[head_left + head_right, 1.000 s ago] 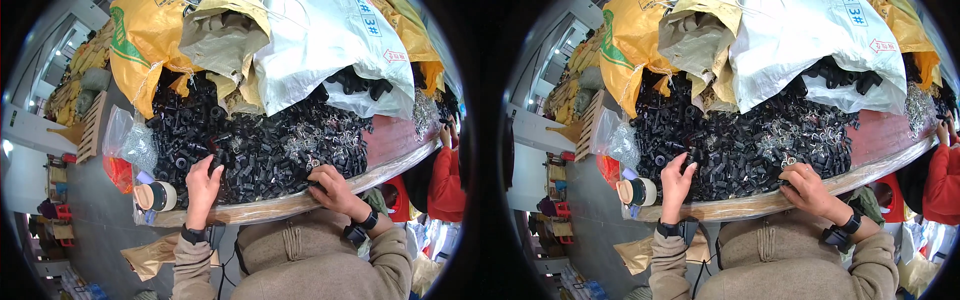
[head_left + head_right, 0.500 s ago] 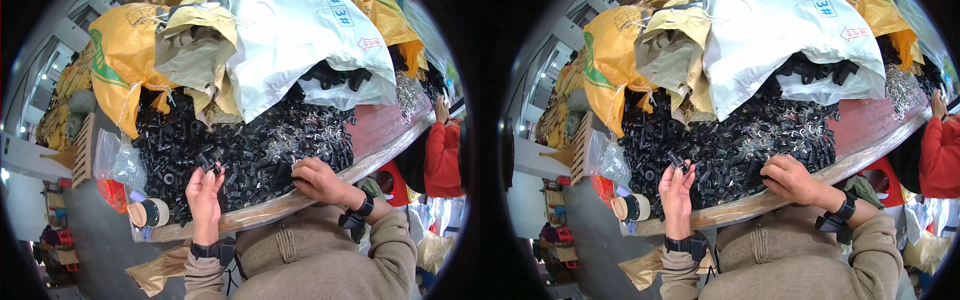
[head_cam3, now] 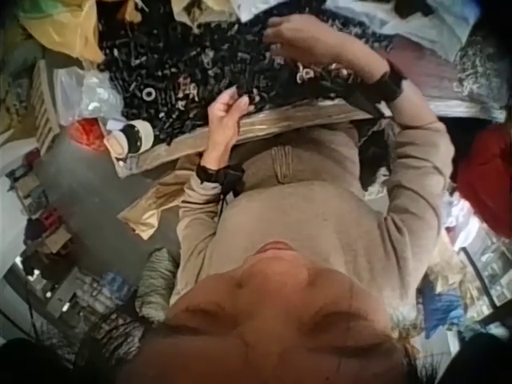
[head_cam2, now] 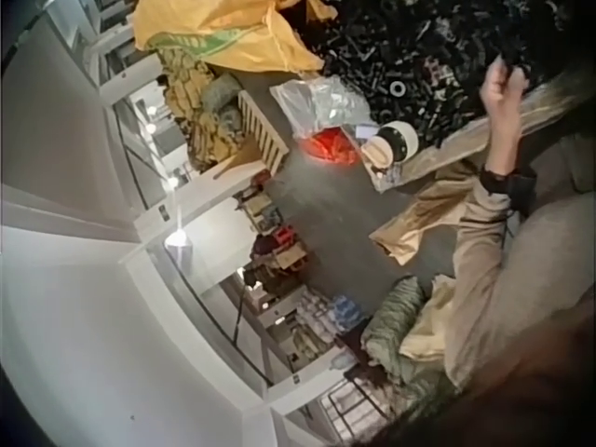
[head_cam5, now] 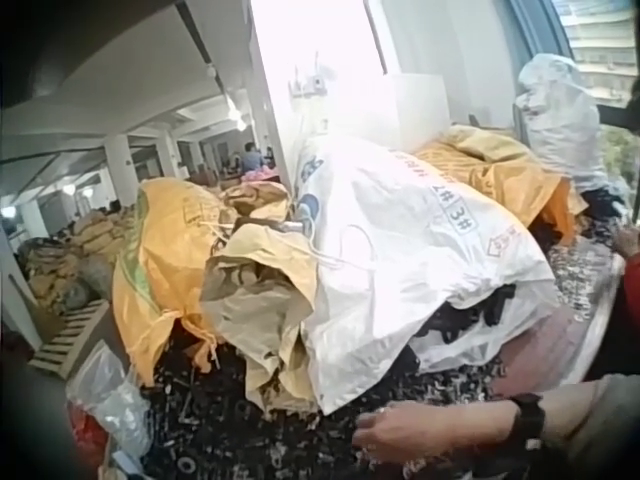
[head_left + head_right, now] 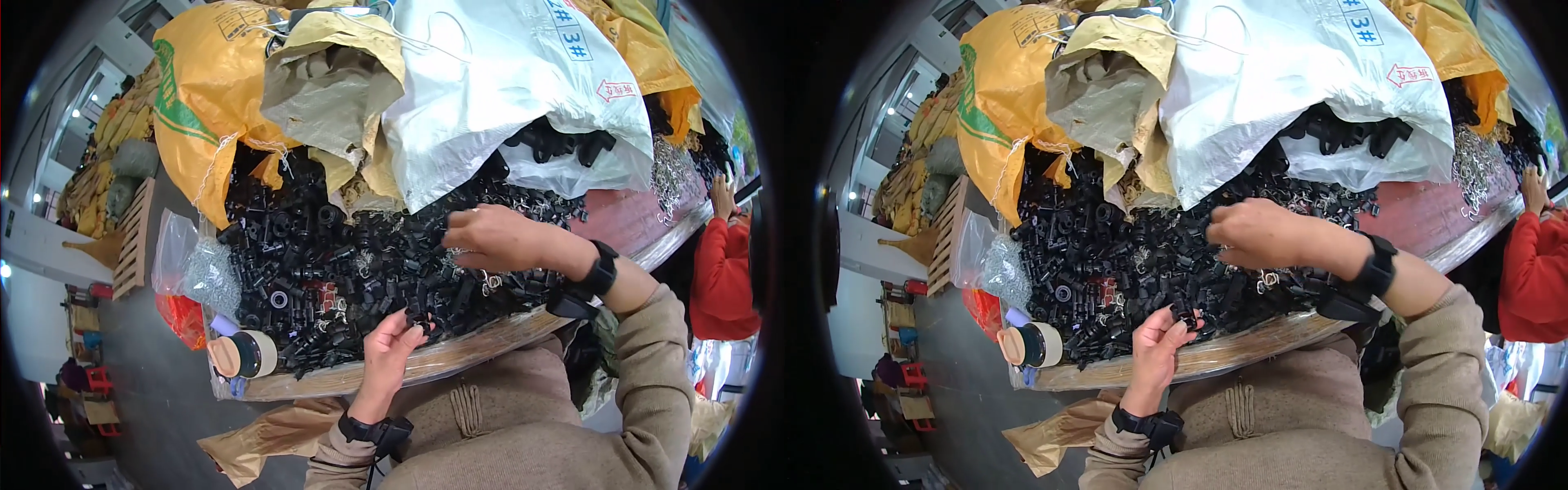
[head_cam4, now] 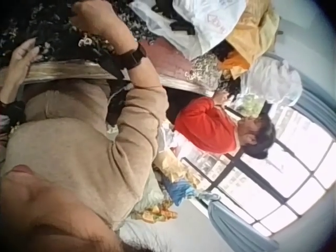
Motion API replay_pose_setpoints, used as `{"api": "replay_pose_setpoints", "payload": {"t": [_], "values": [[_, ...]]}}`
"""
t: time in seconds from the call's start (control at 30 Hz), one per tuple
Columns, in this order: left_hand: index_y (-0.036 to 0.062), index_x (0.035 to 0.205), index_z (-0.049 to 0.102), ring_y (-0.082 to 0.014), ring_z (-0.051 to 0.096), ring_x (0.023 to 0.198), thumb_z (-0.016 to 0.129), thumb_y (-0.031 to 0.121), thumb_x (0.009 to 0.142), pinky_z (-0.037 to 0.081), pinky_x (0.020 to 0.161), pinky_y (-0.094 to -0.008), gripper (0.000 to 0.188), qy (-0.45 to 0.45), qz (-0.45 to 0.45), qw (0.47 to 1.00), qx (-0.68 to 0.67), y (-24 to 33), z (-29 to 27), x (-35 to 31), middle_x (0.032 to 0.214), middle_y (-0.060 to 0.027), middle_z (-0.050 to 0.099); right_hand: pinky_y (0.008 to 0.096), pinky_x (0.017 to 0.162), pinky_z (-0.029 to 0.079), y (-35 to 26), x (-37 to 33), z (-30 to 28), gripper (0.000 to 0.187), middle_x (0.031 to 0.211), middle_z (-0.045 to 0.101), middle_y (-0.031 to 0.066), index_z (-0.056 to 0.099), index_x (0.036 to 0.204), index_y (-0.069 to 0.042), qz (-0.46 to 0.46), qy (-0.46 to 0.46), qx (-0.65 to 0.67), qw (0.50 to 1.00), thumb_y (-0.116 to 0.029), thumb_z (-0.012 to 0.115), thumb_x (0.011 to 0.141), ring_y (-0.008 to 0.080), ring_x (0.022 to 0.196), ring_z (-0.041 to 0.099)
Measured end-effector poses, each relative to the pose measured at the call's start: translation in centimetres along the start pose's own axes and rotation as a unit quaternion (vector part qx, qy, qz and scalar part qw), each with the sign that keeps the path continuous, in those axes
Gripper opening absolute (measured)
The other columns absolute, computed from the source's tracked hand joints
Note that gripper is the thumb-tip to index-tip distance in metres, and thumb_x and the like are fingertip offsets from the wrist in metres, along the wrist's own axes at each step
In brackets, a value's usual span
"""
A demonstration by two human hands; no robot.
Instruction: The person picks up a black plastic component and a small metal clip from a pile, then inserts the clip into the component by hand. They repeat this process, assembling each part one at a time before placing them back onto the table.
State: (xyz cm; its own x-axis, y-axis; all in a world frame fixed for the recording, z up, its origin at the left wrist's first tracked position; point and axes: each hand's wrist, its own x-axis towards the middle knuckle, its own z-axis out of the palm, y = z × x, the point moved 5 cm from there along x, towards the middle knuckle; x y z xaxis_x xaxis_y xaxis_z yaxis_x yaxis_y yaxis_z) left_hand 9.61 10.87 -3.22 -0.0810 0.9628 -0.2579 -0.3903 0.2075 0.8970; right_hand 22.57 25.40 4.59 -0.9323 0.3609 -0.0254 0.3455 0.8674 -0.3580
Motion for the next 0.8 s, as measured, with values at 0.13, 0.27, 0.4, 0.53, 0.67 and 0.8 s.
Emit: {"api": "replay_pose_setpoints", "payload": {"t": [0.13,0.27,0.4,0.53,0.67,0.8], "values": [[-0.0024,0.107,0.048,-0.0187,0.057,0.086,0.054,0.007,0.079,0.047,0.072,-0.0255,0.031,-0.013,-0.006,1.0,0.004,-0.3,-0.3,-0.5,0.099,-0.0114,0.057,0.0402,0.068,0.043,-0.3,6.4,0.6,0.016,0.081,0.052,0.0145,0.052,0.079,-0.001,-0.094,0.063,0.097,0.989,-0.014,0.054,0.071,0.0348,0.074,0.053],[-0.0019,0.108,0.048,-0.0178,0.057,0.087,0.054,0.007,0.079,0.046,0.074,-0.0266,0.031,-0.028,-0.004,1.0,0.009,0.2,-0.8,-0.6,0.1,-0.0111,0.057,0.0382,0.062,0.046,1.2,12.3,3.5,0.013,0.081,0.053,0.0151,0.053,0.079,-0.002,-0.015,0.17,0.029,0.985,-0.01,0.053,0.069,0.0317,0.071,0.056],[-0.0019,0.109,0.047,-0.0166,0.056,0.087,0.054,0.006,0.079,0.046,0.075,-0.0269,0.031,-0.032,-0.002,0.999,-0.01,0.6,-1.9,-0.6,0.1,-0.0105,0.056,0.0352,0.055,0.047,1.8,15.3,4.4,0.017,0.081,0.053,0.015,0.053,0.083,-0.004,0.08,0.152,-0.217,0.961,-0.008,0.053,0.066,0.0267,0.067,0.058],[-0.0022,0.109,0.047,-0.0156,0.056,0.086,0.055,0.007,0.079,0.045,0.076,-0.0267,0.032,-0.032,0.004,0.999,-0.013,1.1,-3.8,-1.0,0.099,-0.0099,0.057,0.0325,0.051,0.047,0.3,16.2,3.8,0.024,0.082,0.052,0.0146,0.052,0.088,-0.006,0.089,0.128,-0.236,0.959,-0.007,0.054,0.064,0.0226,0.066,0.059],[-0.0025,0.109,0.047,-0.0153,0.056,0.086,0.055,0.007,0.079,0.045,0.076,-0.0262,0.032,-0.039,0.01,0.999,-0.008,1.1,-3.9,-1.5,0.098,-0.0094,0.057,0.0305,0.053,0.048,0.4,15.7,3.8,0.028,0.08,0.05,0.011,0.048,0.095,-0.007,0.093,0.135,-0.236,0.958,-0.007,0.05,0.068,0.0236,0.066,0.059],[-0.0026,0.109,0.047,-0.0154,0.056,0.086,0.055,0.008,0.079,0.045,0.075,-0.0258,0.032,-0.045,0.011,0.999,-0.004,1.4,-3.4,-2.6,0.097,-0.0096,0.057,0.0353,0.053,0.046,0.6,13.2,3.5,0.025,0.082,0.051,0.0129,0.05,0.093,-0.007,0.03,0.247,-0.075,0.966,-0.007,0.052,0.068,0.027,0.064,0.057]]}}
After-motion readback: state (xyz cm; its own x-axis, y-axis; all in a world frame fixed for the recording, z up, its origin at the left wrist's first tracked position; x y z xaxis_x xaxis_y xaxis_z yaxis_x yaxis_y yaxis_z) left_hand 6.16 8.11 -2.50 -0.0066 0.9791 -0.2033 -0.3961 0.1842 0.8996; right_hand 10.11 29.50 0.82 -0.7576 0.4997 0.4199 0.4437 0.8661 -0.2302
